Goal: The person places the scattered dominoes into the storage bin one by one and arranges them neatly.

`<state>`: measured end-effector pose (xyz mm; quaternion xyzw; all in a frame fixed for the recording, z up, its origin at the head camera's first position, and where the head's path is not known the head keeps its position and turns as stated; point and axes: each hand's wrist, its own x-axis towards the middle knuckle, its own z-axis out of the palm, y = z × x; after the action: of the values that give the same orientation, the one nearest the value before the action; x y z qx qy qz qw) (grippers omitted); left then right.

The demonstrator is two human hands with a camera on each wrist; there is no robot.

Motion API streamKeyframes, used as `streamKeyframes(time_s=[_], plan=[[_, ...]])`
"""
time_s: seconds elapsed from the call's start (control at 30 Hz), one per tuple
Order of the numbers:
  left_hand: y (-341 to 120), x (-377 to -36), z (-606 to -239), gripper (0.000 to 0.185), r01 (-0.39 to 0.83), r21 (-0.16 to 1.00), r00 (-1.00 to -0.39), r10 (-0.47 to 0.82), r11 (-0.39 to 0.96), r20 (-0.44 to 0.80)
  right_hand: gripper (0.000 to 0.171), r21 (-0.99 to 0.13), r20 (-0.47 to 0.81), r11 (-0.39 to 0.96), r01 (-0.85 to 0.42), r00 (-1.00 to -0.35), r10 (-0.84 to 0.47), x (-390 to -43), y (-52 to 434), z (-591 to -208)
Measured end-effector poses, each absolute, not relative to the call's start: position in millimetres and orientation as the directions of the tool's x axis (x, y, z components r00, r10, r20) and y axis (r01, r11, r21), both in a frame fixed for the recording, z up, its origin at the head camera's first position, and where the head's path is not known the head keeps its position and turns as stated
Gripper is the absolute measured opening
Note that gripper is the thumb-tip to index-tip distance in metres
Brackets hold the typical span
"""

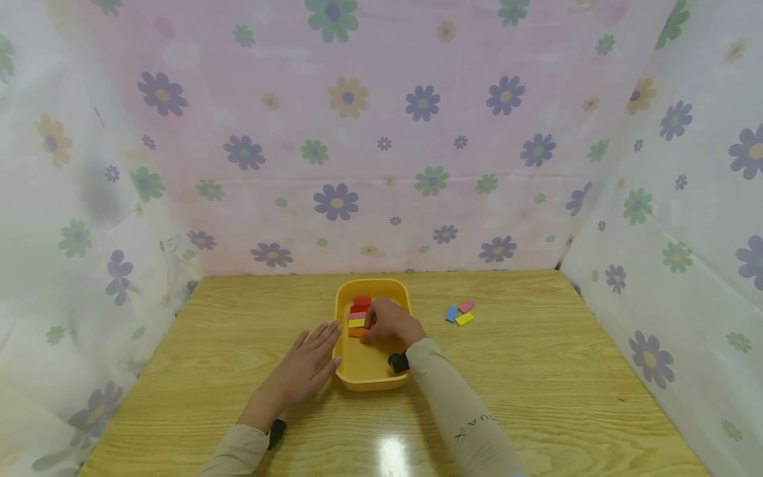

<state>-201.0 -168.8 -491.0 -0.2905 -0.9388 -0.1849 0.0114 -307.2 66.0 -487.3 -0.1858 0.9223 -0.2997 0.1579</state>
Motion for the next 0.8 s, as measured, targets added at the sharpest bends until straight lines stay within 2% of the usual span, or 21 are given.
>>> streamKeyframes(time_s=[0.3,0.8], plan=[[-167.7,-201.0,-490.8,0.064,0.548,0.344,-0.832,0.540,0.763,0.128,0.020,-0.595,-0.195,0.764,-0.249,-0.878,-0.438,-305.6,68.0,-485.8],[-167.3,-201.4,-491.7,0.064,0.552,0.347,-0.830,0.540,0.758,0.141,0.019,-0.595,-0.147,0.758,-0.268,-0.891,-0.430,-306.6,67.1,-484.8]])
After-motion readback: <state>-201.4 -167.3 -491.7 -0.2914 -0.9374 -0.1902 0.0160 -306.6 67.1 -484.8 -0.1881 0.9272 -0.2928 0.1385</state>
